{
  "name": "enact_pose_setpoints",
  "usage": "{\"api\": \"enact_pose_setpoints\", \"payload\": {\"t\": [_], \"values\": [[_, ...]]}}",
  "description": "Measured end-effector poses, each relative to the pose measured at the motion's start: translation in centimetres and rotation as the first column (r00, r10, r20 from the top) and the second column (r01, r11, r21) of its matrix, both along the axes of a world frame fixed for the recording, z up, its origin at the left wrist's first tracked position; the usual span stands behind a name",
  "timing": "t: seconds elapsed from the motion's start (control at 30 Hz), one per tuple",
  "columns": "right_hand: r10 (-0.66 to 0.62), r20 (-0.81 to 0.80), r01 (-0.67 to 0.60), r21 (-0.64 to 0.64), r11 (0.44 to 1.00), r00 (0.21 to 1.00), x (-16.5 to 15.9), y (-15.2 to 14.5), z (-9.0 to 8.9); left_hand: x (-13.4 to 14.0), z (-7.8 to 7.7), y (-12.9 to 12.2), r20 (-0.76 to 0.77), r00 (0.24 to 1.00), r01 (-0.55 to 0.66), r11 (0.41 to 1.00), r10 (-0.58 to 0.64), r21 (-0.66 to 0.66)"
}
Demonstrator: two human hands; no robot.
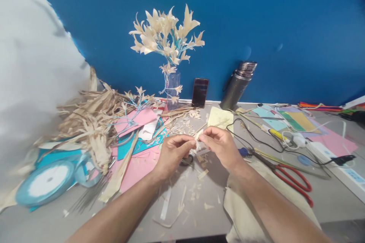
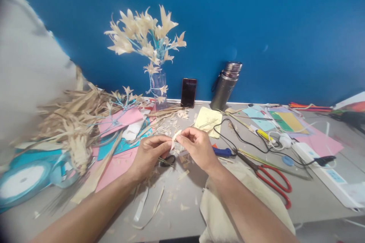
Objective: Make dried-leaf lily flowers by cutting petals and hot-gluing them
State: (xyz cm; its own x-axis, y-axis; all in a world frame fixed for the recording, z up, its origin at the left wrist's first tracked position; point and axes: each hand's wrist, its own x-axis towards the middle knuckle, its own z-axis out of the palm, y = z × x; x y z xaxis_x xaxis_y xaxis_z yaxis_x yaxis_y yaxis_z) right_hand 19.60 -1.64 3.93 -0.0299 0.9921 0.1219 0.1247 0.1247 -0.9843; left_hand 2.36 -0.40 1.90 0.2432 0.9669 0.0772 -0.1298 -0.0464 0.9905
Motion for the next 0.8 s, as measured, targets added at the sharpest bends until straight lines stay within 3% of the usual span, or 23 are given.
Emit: {"api": "enact_pose_setpoints", "payload": {"t": [0.2,0.43,0.63,0.8], "values": [[-0.051,-0.058,0.050,-0.027,0.998,0.997,-0.5,0.0,-0.6,0.3,-0.7,0.1,0.053,0.995,-0.087,0.995,0.089,-0.038],[-0.088,0.039,0.088,0.002,0.996,0.995,-0.8,-0.3,-0.3,0.6,-1.6,0.2,0.220,0.974,-0.010,0.986,0.046,-0.165],[-0.098,-0.085,0.089,-0.094,0.992,0.992,-0.9,0.0,-1.0,0.5,-0.5,-0.2,0.009,0.992,-0.123,0.992,0.123,0.003],[-0.104,-0.132,0.086,-0.136,0.987,0.986,-1.2,0.1,-1.1,0.5,-0.9,-0.3,-0.061,0.987,-0.141,0.981,0.150,0.132]]}}
